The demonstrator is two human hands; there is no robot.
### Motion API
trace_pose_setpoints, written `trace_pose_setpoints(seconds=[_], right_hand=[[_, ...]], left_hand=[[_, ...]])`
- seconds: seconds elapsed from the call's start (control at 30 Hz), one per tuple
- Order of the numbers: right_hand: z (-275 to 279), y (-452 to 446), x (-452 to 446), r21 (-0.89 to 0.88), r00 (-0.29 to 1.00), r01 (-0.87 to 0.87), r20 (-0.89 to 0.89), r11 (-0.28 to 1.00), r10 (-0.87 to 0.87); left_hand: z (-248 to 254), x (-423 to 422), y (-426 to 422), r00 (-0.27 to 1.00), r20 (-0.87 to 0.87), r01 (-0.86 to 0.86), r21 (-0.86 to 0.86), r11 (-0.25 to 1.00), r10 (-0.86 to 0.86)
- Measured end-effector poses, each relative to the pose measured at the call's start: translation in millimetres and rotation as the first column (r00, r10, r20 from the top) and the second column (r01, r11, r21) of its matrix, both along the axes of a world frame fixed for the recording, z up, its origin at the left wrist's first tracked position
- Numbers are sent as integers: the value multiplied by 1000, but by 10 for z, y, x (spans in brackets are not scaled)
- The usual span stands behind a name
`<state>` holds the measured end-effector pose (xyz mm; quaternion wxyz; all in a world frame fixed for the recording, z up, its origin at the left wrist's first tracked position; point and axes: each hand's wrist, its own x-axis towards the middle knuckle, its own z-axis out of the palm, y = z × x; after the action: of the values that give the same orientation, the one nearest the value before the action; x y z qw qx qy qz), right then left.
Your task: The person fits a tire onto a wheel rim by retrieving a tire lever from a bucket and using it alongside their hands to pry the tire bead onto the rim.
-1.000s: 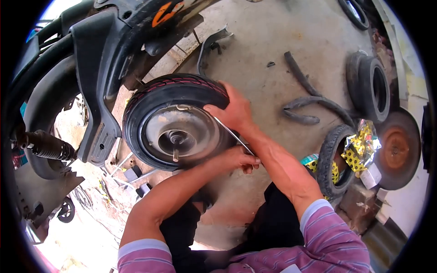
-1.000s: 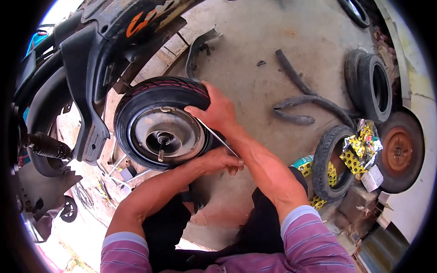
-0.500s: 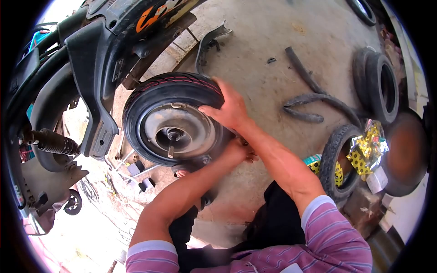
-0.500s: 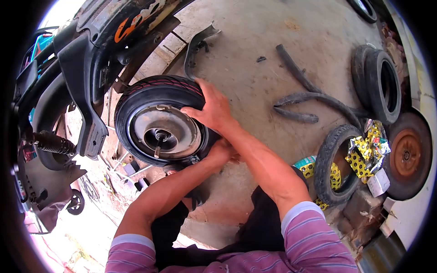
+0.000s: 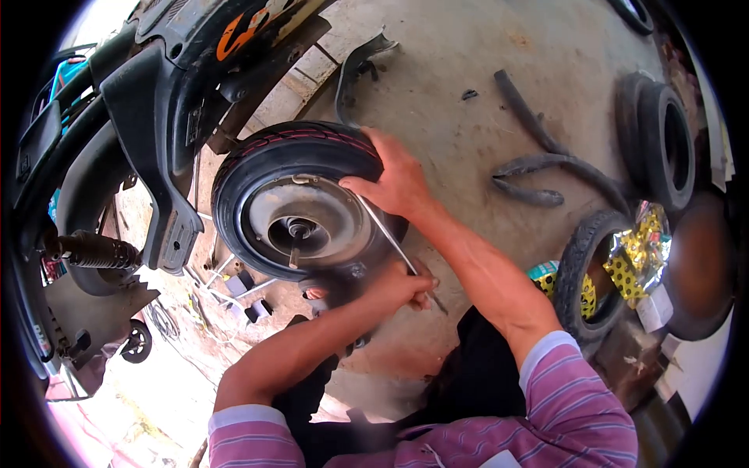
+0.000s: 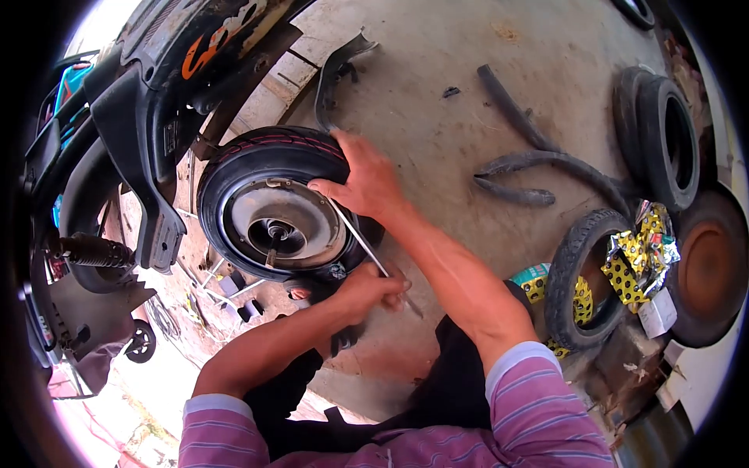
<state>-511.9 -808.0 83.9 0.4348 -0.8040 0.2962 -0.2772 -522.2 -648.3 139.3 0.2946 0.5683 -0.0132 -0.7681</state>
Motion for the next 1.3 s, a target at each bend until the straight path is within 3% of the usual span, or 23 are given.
trace_pose_setpoints(seconds=[0.1,0.2,0.4,0.5,0.7,0.8,0.9,1.0,1.1,1.2,1.3], right_hand=[[34,31,7,15,1000,-2,9,1000,2],[10,12,31,-17,999,13,37,1000,-13],[-16,26,23,8,999,22,32,1000,-22],[-29,26,46,10,999,17,50,1000,-18],[-20,12,32,35,999,-32,10,999,31],[-19,-20,21,3,1000,-25,13,1000,25],[-40,-30,22,-17,999,-30,18,999,31],[-72,-7,18,-9,999,-23,26,1000,23],[-78,9,29,-25,998,-21,54,999,22],[-44,-42,25,-42,999,-33,39,999,35],[-45,-10,10,-18,998,-25,57,1000,26]], left_hand=[[98,22,28,998,-63,-31,33,999,33],[-157,-126,-140,994,-61,-93,-114,989,87],[-640,-311,-323,948,289,-109,-103,989,135],[-667,-305,-205,927,326,-150,-137,979,188],[-648,-227,-249,853,520,70,-28,997,-45],[-788,-387,-236,767,622,-79,-155,985,159],[-637,-502,-198,842,424,-292,-162,943,334],[-168,-358,-59,973,101,-207,5,978,206],[100,-206,-9,982,-42,-184,-7,983,183],[-400,-243,25,996,51,-70,-110,991,76],[-680,-439,-148,873,430,-173,-168,971,230]])
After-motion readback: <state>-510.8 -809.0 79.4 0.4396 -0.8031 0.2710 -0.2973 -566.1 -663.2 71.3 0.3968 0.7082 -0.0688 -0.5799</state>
